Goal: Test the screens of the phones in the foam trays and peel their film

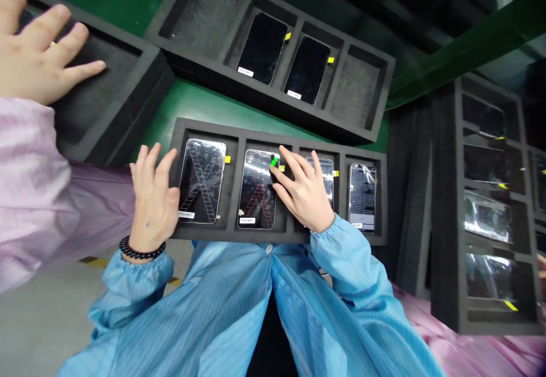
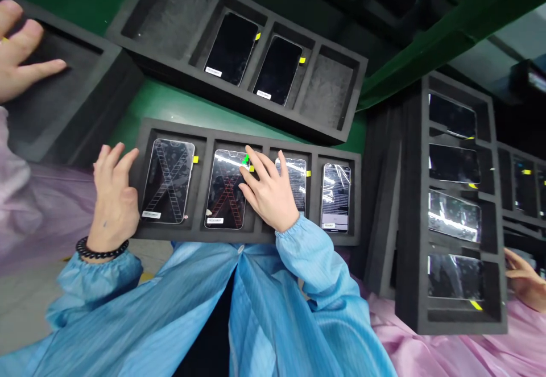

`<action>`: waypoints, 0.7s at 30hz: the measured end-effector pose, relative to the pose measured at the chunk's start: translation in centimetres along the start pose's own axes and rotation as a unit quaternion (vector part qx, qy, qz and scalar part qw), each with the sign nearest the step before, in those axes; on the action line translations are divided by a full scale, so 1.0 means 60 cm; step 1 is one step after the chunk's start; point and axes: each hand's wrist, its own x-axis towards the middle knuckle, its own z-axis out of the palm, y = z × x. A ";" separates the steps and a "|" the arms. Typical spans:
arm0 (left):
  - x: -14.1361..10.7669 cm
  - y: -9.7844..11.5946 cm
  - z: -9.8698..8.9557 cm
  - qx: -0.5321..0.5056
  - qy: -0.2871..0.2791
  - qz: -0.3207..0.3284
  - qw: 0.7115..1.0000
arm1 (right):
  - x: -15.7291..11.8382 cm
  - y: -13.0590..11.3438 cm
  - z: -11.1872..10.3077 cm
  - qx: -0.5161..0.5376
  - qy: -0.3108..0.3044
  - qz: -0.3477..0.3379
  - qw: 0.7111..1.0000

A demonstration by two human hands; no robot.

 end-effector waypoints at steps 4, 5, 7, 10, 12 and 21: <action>0.002 0.002 0.000 0.000 -0.002 -0.004 1.000 | -0.011 -0.015 0.000 0.008 -0.012 -0.018 1.000; 0.002 0.003 0.000 0.000 -0.003 -0.006 1.000 | -0.014 -0.019 -0.001 0.010 -0.015 -0.024 1.000; 0.002 0.004 0.000 -0.001 -0.005 -0.008 1.000 | -0.019 -0.027 -0.001 0.015 -0.019 -0.035 0.999; 0.002 0.005 -0.001 0.000 -0.008 -0.010 1.000 | -0.025 -0.039 -0.002 0.026 -0.017 -0.047 0.998; 0.002 0.006 -0.001 -0.001 -0.007 -0.009 1.000 | -0.029 -0.046 -0.002 0.035 -0.016 -0.054 0.998; 0.001 0.006 -0.001 -0.002 -0.007 -0.010 1.000 | -0.045 -0.079 -0.003 0.070 -0.043 -0.082 0.993</action>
